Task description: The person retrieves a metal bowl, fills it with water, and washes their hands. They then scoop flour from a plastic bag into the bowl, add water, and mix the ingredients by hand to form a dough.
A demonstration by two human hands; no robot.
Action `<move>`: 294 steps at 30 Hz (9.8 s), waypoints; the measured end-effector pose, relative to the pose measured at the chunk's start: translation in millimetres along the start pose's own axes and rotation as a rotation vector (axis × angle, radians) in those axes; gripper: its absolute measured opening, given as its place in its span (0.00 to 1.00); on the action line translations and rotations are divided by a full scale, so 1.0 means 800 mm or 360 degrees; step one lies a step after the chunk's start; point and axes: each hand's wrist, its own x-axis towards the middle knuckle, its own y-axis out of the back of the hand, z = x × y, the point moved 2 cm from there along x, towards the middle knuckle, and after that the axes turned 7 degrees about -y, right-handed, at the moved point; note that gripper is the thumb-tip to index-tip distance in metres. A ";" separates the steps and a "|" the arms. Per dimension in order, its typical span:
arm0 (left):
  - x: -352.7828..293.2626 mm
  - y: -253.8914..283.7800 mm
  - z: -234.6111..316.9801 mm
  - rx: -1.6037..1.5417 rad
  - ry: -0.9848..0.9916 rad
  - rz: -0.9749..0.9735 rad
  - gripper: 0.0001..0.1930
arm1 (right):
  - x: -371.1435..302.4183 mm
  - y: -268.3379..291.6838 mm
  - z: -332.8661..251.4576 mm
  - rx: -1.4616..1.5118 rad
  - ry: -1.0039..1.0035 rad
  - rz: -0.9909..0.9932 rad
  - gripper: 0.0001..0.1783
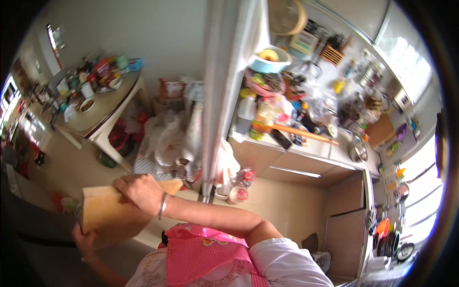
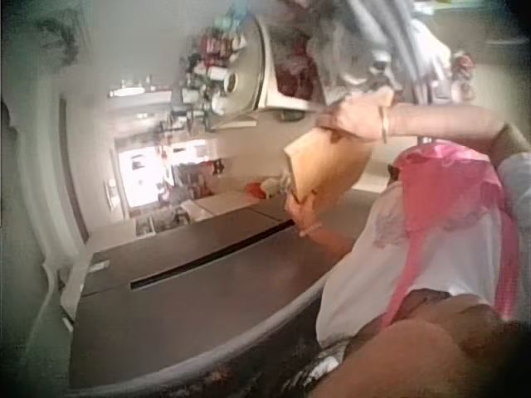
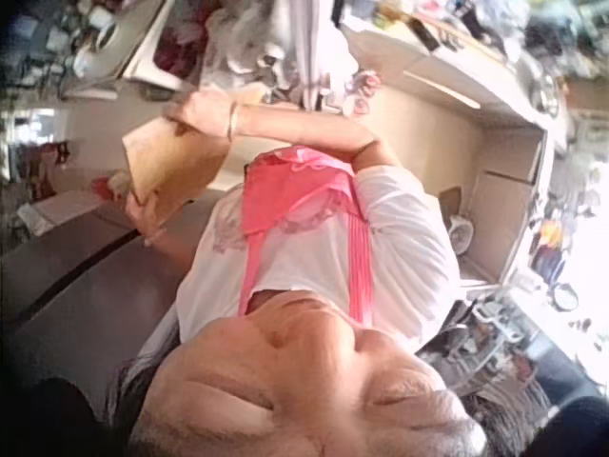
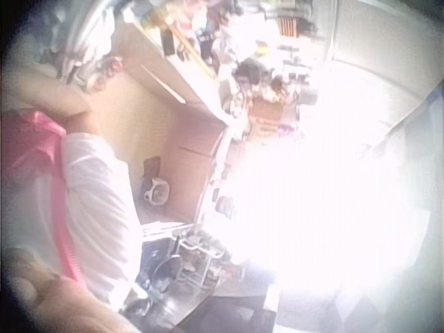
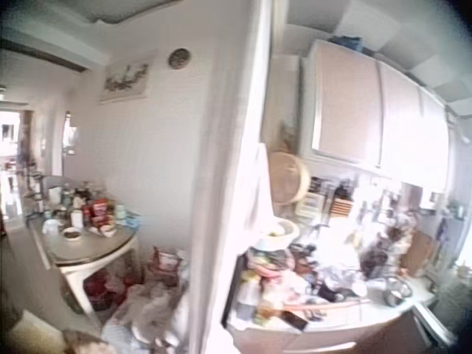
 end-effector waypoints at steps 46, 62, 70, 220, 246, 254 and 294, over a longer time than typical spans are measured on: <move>-0.342 -1.782 0.531 -0.0234 0.1275 -0.1105 0.33 | -1.289 0.669 0.305 0.1639 -0.1370 0.3386 0.27; -0.272 -1.780 0.540 -0.1003 0.1660 -0.1225 0.08 | -1.382 0.882 0.441 0.1936 -0.1404 0.2981 0.26; -0.153 -1.673 0.589 -0.1131 0.1430 -0.1129 0.09 | -1.311 0.910 0.579 0.2220 -0.1358 0.2742 0.21; -0.779 -1.811 0.873 -0.0541 0.0508 -0.3034 0.13 | -1.716 1.058 0.225 -0.2023 -0.3302 0.2519 0.24; -1.007 -1.746 0.870 -0.0318 0.0759 -0.4385 0.24 | -1.607 0.961 0.240 0.0679 -0.2354 0.3546 0.17; -0.873 -1.764 0.882 -0.1086 0.1576 -0.3499 0.14 | -1.482 1.043 0.319 0.0627 -0.2109 0.2973 0.28; -0.355 -1.783 0.755 -0.1185 0.0921 -0.3070 0.15 | -1.444 1.059 0.204 -0.0537 -0.2063 0.3733 0.11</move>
